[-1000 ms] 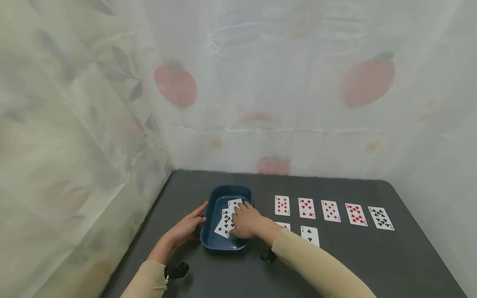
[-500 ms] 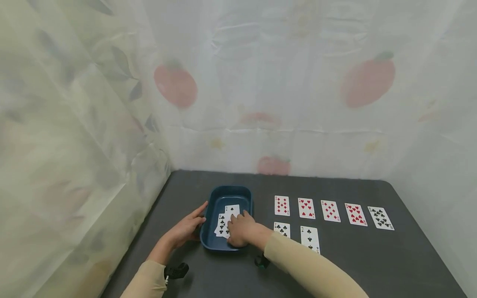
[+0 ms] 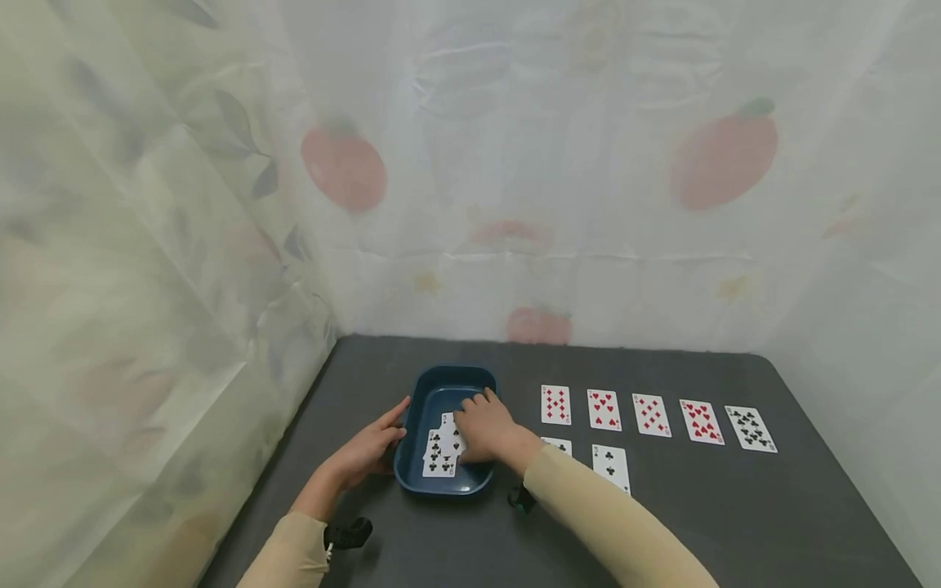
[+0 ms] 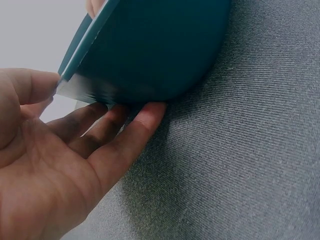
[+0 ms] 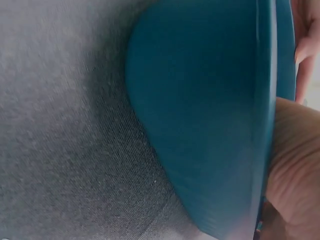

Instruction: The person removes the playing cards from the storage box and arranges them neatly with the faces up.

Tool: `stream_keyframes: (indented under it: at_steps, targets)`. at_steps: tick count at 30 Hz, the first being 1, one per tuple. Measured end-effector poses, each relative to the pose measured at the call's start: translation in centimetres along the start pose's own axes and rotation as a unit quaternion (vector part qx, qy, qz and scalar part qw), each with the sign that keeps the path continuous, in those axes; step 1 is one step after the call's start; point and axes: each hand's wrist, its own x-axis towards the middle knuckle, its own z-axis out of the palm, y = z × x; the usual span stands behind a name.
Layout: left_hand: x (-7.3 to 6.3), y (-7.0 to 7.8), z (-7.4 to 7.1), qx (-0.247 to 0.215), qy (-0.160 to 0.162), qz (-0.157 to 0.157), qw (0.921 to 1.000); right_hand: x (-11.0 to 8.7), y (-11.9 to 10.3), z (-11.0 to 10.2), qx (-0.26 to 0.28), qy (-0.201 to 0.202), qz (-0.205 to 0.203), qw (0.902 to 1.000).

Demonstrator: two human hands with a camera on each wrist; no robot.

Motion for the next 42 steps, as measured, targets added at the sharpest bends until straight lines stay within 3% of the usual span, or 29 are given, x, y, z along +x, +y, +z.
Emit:
stream_keyframes:
  at_steps: [13,23,42]
  targets:
    - [0.2,-0.5,0.0,0.006,0.005,0.001,1.0000,1.6,0.3,-0.2,0.018,-0.053,0.032,0.9979]
    - [0.2,-0.5,-0.1,0.004,0.003,0.003,1.0000,1.3,0.2,-0.9,0.032,-0.037,0.041,0.9980]
    - [0.1,-0.5,0.0,0.006,0.004,0.004,1.0000,1.8,-0.3,-0.5,0.055,-0.048,0.069,0.9950]
